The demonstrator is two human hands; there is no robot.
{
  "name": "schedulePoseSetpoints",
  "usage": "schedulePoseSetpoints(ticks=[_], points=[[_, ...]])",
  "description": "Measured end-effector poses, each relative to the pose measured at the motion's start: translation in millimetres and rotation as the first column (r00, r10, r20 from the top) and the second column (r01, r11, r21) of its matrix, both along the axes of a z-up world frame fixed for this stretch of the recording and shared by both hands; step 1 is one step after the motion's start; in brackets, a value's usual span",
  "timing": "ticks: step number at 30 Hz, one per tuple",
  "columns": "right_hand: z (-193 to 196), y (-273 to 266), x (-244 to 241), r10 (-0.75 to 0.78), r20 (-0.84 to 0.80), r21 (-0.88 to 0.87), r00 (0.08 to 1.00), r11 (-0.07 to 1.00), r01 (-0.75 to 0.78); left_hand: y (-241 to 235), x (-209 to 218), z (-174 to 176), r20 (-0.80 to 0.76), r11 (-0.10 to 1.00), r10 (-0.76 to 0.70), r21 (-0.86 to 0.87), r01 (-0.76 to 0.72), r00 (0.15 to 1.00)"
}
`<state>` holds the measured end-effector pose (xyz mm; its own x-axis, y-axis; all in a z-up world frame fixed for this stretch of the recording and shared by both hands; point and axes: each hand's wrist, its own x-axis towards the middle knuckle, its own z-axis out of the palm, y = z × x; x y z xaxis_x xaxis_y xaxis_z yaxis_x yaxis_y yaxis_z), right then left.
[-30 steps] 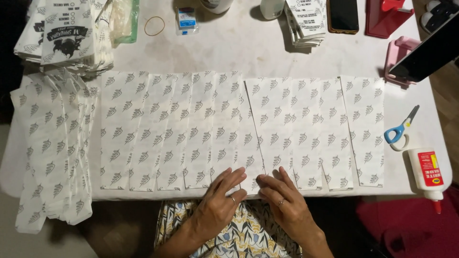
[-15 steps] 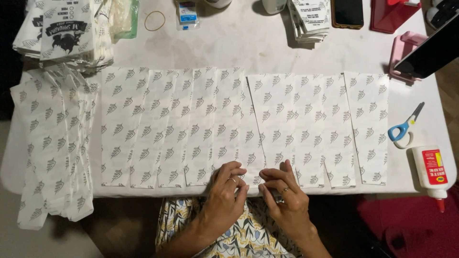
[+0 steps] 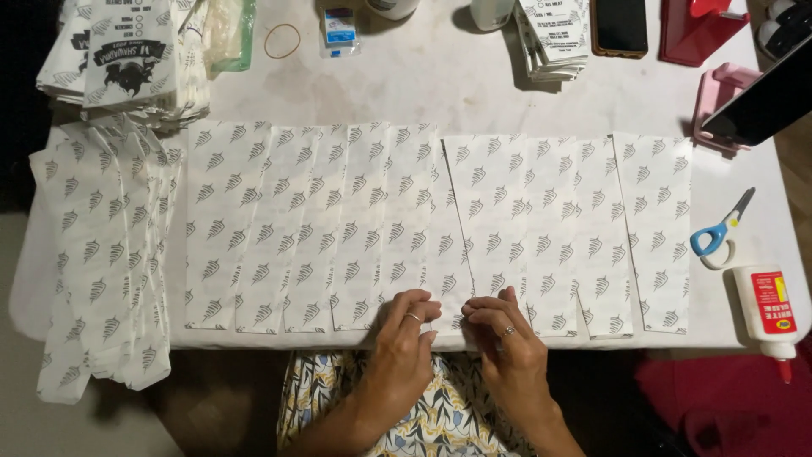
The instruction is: Applying glue to paper packaging components and stacking them for assembly.
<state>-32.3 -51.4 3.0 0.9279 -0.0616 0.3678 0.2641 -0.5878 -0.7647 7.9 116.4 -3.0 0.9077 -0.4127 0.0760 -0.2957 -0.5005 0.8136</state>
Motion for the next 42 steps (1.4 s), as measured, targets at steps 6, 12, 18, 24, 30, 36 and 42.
schedulePoseSetpoints(ticks=[6, 12, 18, 24, 30, 36, 42], points=[[1, 5, 1, -0.036, 0.026, -0.048, 0.999, 0.998, 0.037, -11, -1, -12, 0.245, 0.990, 0.035, 0.126, -0.067, 0.969], [1, 1, -1, -0.029, -0.014, -0.015, 0.999, 0.999, 0.029, -2, -3, -7, 0.013, 1.000, 0.006, -0.002, -0.006, 1.000], [3, 16, 5, -0.112, 0.023, -0.127, 0.993, 0.985, 0.114, -2, -5, -12, 0.097, 1.000, 0.003, 0.023, -0.006, 0.995], [14, 6, 2, -0.024, -0.025, -0.016, 0.999, 1.000, 0.024, 3, -7, -18, 0.338, 0.996, -0.071, -0.031, 0.087, 0.939], [-18, 14, 5, 0.190, 0.050, -0.123, 0.981, 0.975, -0.182, 53, 2, -38, 0.544, 1.000, 0.002, 0.001, -0.003, 0.839], [1, 37, 22, 0.349, 0.048, -0.130, 0.936, 0.931, -0.341, 80, 17, -9, 0.480, 0.976, -0.216, 0.119, 0.181, 0.850], [-1, 34, 15, 0.330, 0.047, -0.183, 0.943, 0.931, -0.317, 81, 15, -16, 0.478, 0.975, -0.205, 0.019, 0.223, 0.854]])
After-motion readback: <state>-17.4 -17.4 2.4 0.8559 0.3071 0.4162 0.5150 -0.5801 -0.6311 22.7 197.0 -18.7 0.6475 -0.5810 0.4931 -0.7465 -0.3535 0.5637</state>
